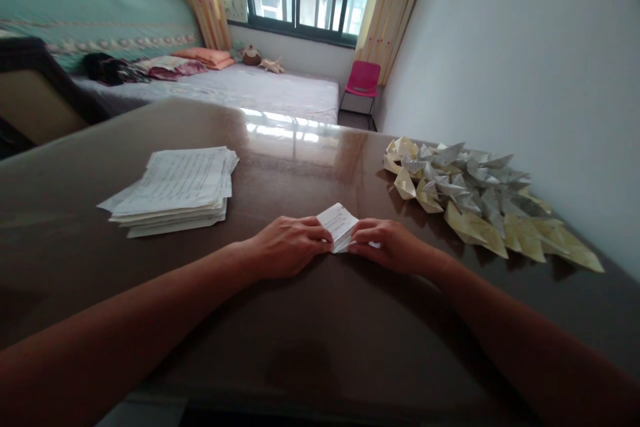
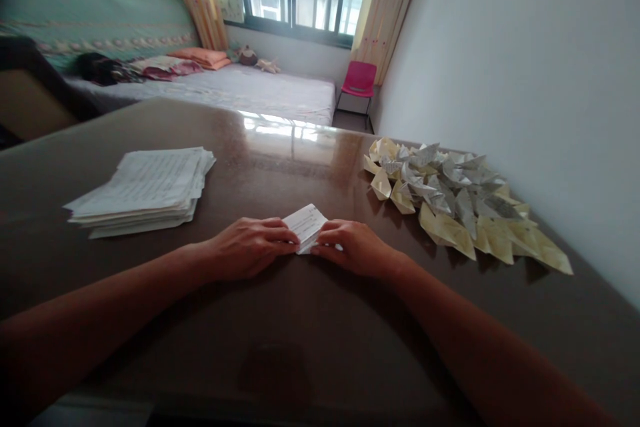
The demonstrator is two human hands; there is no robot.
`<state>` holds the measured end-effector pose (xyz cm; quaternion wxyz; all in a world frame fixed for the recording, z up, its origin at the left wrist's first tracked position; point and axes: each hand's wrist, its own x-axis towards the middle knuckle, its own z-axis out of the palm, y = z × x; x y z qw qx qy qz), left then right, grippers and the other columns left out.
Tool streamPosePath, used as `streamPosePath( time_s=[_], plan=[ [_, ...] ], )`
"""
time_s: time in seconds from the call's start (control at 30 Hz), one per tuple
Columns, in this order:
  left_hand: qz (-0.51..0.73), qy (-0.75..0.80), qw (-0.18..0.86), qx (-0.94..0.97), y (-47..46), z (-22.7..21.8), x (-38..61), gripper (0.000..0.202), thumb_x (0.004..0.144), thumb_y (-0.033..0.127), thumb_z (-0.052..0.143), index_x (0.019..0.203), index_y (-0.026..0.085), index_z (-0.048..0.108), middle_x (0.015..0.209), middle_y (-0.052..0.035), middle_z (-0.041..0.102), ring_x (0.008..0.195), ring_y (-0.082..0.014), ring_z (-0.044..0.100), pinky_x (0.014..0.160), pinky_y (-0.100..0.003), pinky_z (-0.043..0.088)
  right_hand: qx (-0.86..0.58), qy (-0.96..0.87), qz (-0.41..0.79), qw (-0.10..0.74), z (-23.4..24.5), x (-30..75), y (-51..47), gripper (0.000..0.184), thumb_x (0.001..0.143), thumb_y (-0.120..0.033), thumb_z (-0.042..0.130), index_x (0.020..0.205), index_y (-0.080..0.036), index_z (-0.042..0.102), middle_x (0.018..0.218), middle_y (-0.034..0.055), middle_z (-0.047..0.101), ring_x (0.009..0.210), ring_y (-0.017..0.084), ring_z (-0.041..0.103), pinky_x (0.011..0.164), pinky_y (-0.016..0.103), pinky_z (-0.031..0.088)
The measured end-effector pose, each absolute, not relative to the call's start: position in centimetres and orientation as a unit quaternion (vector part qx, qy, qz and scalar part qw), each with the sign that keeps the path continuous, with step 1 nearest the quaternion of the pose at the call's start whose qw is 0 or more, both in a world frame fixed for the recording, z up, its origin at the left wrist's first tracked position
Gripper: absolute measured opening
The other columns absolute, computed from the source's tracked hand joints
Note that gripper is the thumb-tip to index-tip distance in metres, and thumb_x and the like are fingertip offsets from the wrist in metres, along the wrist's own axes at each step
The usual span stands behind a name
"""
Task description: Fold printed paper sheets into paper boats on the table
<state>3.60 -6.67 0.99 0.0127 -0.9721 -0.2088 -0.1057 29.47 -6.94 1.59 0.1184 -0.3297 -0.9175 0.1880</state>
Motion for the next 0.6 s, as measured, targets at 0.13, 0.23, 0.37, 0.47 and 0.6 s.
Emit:
streamPosePath(
  time_s=[0.13, 0.23, 0.37, 0.47, 0.6],
  plan=[
    [-0.106, -0.2, 0.015, -0.974, -6.5, 1.0, 3.5, 0.029, 0.09, 0.019, 0.047, 0.11, 0.026, 0.065, 0.112, 0.0006, 0.067, 0.1, -0.0147, 0.06, 0.073, -0.023, 0.051, -0.41, -0.88, 0.209, 0.118, 0.5, 29.1, -6.7, 0.032, 0.093, -0.037, 0.049, 0.072, -0.017, 0.061, 0.072, 0.0015, 0.061, 0.064, 0.011, 0.052, 0.06, 0.023, 0.035],
    [-0.102, -0.202, 0.019, -0.974, -6.5, 0.9, 3.5, 0.028, 0.09, 0.019, 0.046, 0.109, 0.026, 0.065, 0.112, 0.0004, 0.068, 0.1, -0.0149, 0.06, 0.073, -0.023, 0.051, -0.457, -0.866, 0.173, 0.105, -0.2, 29.0, -6.6, 0.035, 0.091, -0.042, 0.051, 0.067, -0.017, 0.056, 0.067, -0.0006, 0.057, 0.06, 0.01, 0.047, 0.056, 0.023, 0.029],
    [-0.109, -0.197, 0.013, -0.974, -6.4, 0.6, 3.4, 0.027, 0.092, 0.019, 0.045, 0.108, 0.024, 0.065, 0.112, -0.0001, 0.068, 0.1, -0.0154, 0.06, 0.074, -0.024, 0.05, -0.498, -0.857, 0.107, 0.077, 0.0, 28.7, -6.9, 0.037, 0.09, -0.047, 0.05, 0.067, -0.018, 0.054, 0.069, -0.0011, 0.057, 0.06, 0.01, 0.045, 0.055, 0.024, 0.023],
    [-0.104, -0.191, 0.004, -0.976, -6.3, 0.6, 3.4, 0.026, 0.092, 0.02, 0.044, 0.108, 0.023, 0.065, 0.112, 0.0001, 0.068, 0.101, -0.0164, 0.06, 0.076, -0.026, 0.05, -0.509, -0.853, 0.094, 0.058, 0.4, 28.4, -7.2, 0.034, 0.089, -0.046, 0.051, 0.07, -0.019, 0.055, 0.072, -0.0011, 0.059, 0.061, 0.01, 0.047, 0.056, 0.025, 0.022],
    [-0.097, -0.196, -0.001, -0.976, -6.3, 0.7, 3.4, 0.026, 0.092, 0.019, 0.044, 0.107, 0.022, 0.064, 0.11, -0.0005, 0.068, 0.099, -0.0167, 0.059, 0.076, -0.026, 0.05, -0.516, -0.85, 0.092, 0.044, 0.6, 28.3, -7.2, 0.032, 0.09, -0.044, 0.05, 0.071, -0.019, 0.056, 0.074, -0.0005, 0.059, 0.063, 0.01, 0.048, 0.056, 0.025, 0.022]
  ],
)
